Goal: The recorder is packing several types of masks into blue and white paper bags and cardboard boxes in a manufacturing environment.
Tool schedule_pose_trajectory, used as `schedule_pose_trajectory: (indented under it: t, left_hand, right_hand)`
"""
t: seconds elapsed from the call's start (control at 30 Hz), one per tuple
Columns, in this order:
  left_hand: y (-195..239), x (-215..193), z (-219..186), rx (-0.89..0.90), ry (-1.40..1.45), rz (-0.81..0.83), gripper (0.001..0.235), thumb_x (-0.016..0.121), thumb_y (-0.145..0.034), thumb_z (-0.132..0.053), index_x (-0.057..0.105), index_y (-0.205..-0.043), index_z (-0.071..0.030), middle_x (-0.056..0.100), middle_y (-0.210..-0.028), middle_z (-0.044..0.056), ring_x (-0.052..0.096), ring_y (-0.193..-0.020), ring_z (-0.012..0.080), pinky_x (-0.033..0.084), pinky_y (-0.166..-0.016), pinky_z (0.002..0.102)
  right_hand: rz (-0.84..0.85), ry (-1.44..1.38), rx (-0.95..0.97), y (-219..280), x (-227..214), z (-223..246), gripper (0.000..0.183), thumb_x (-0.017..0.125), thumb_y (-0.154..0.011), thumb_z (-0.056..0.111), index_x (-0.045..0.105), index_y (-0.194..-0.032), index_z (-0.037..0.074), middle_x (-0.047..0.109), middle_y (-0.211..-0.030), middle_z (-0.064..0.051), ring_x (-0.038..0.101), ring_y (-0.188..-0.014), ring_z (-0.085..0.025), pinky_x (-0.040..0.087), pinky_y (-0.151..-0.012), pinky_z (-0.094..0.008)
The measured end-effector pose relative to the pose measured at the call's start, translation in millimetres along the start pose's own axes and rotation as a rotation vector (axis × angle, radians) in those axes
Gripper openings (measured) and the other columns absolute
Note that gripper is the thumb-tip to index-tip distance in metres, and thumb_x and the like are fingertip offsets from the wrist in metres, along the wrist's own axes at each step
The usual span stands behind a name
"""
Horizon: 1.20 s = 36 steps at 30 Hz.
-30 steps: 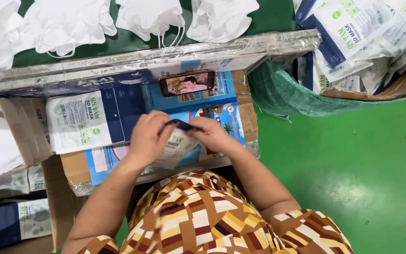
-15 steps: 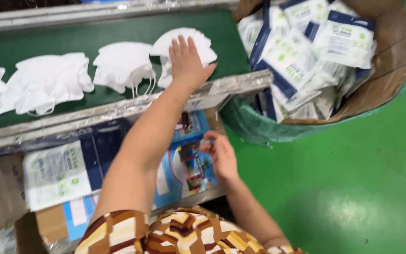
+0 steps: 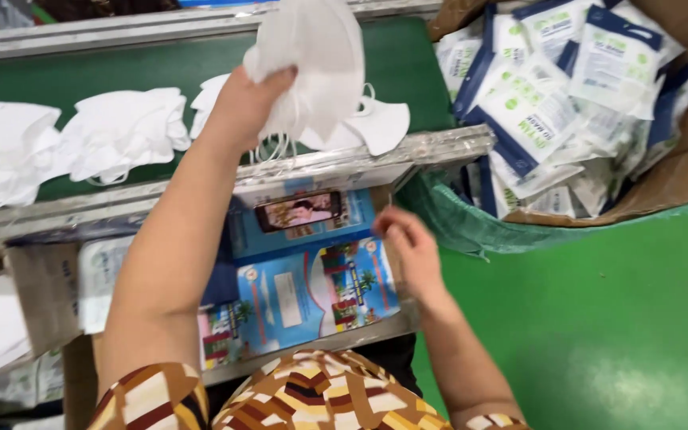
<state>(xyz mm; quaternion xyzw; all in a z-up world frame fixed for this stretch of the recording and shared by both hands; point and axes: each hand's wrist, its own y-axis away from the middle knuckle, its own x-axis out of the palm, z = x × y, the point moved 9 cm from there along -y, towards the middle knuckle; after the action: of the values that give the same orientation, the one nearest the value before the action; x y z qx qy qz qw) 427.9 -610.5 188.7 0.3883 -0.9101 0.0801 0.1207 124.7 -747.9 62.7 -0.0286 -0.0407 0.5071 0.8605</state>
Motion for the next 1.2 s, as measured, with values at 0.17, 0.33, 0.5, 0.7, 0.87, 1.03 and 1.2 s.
schedule_pose_trajectory:
  t: [0.17, 0.33, 0.5, 0.7, 0.87, 1.03, 1.2]
  left_hand:
    - [103.4, -6.8, 44.1, -0.159, -0.177, 0.122, 0.036, 0.070, -0.096, -0.012, 0.066, -0.130, -0.004, 0.072, -0.119, 0.005, 0.069, -0.107, 0.0144, 0.057, -0.093, 0.033]
    - [190.9, 13.6, 89.3, -0.179, -0.226, 0.428, 0.058, 0.073, -0.100, -0.010, 0.048, -0.151, -0.004, 0.058, -0.139, 0.011, 0.053, -0.128, 0.0150, 0.044, -0.110, 0.033]
    - [255.2, -24.4, 109.8, 0.147, -0.599, 0.151, 0.106, 0.091, -0.071, -0.019, 0.027, -0.155, -0.005, 0.036, -0.158, 0.021, 0.033, -0.149, 0.0351, 0.025, -0.122, 0.048]
    - [273.7, -28.6, 152.3, 0.074, -1.028, 0.053, 0.111, 0.092, -0.071, -0.029, 0.026, -0.158, -0.009, 0.027, -0.165, 0.022, 0.017, -0.156, 0.0415, 0.007, -0.121, 0.066]
    - [276.5, -21.2, 135.3, 0.083, -1.187, 0.120, 0.113, 0.091, -0.068, -0.032, 0.027, -0.159, -0.011, 0.024, -0.166, 0.016, 0.014, -0.157, 0.0407, 0.005, -0.122, 0.068]
    - [272.2, -18.5, 112.1, 0.122, -1.199, 0.104, 0.117, 0.091, -0.064, -0.034, 0.026, -0.157, -0.008, 0.018, -0.166, 0.020, 0.008, -0.154, 0.0467, 0.004, -0.118, 0.072]
    - [275.3, -16.4, 100.2, 0.392, -1.309, 0.064, 0.115, 0.091, -0.075, -0.037, 0.025, -0.164, -0.007, 0.014, -0.173, 0.016, 0.006, -0.160, 0.0456, 0.004, -0.121, 0.076]
  right_hand:
    - [0.098, -0.373, 0.031, -39.6, 62.8, 53.5, 0.057, 0.066, -0.092, 0.008, 0.046, -0.145, 0.010, 0.060, -0.140, 0.000, 0.056, -0.132, -0.013, 0.043, -0.112, -0.031]
    - [0.356, -0.404, 0.326, 1.8, 109.6, -24.3, 0.054, 0.073, -0.095, 0.004, 0.054, -0.145, -0.004, 0.066, -0.134, -0.009, 0.061, -0.126, -0.021, 0.046, -0.111, -0.040]
    - [0.326, -0.035, 0.130, 45.0, 112.7, -56.4, 0.063, 0.080, -0.087, 0.006, 0.053, -0.143, 0.003, 0.068, -0.128, -0.005, 0.065, -0.117, -0.016, 0.055, -0.103, -0.035]
    - [0.334, 0.317, 0.040, 61.3, 135.4, -94.0, 0.057, 0.083, -0.093, 0.003, 0.061, -0.146, 0.007, 0.073, -0.127, -0.008, 0.070, -0.115, -0.021, 0.057, -0.102, -0.035]
    - [0.517, 0.327, -0.082, 63.7, 162.9, -48.6, 0.071, 0.086, -0.081, 0.008, 0.053, -0.143, 0.005, 0.068, -0.128, -0.010, 0.066, -0.117, -0.021, 0.053, -0.103, -0.034]
    - [0.437, 0.360, -0.123, 61.6, 154.8, -60.4, 0.065, 0.083, -0.084, 0.012, 0.053, -0.141, 0.004, 0.065, -0.131, -0.013, 0.066, -0.119, -0.026, 0.052, -0.102, -0.037]
    - [0.460, 0.549, -0.111, 58.9, 141.6, -105.7, 0.047, 0.084, -0.092, 0.015, 0.064, -0.135, 0.011, 0.071, -0.124, -0.008, 0.071, -0.116, -0.024, 0.057, -0.101, -0.034]
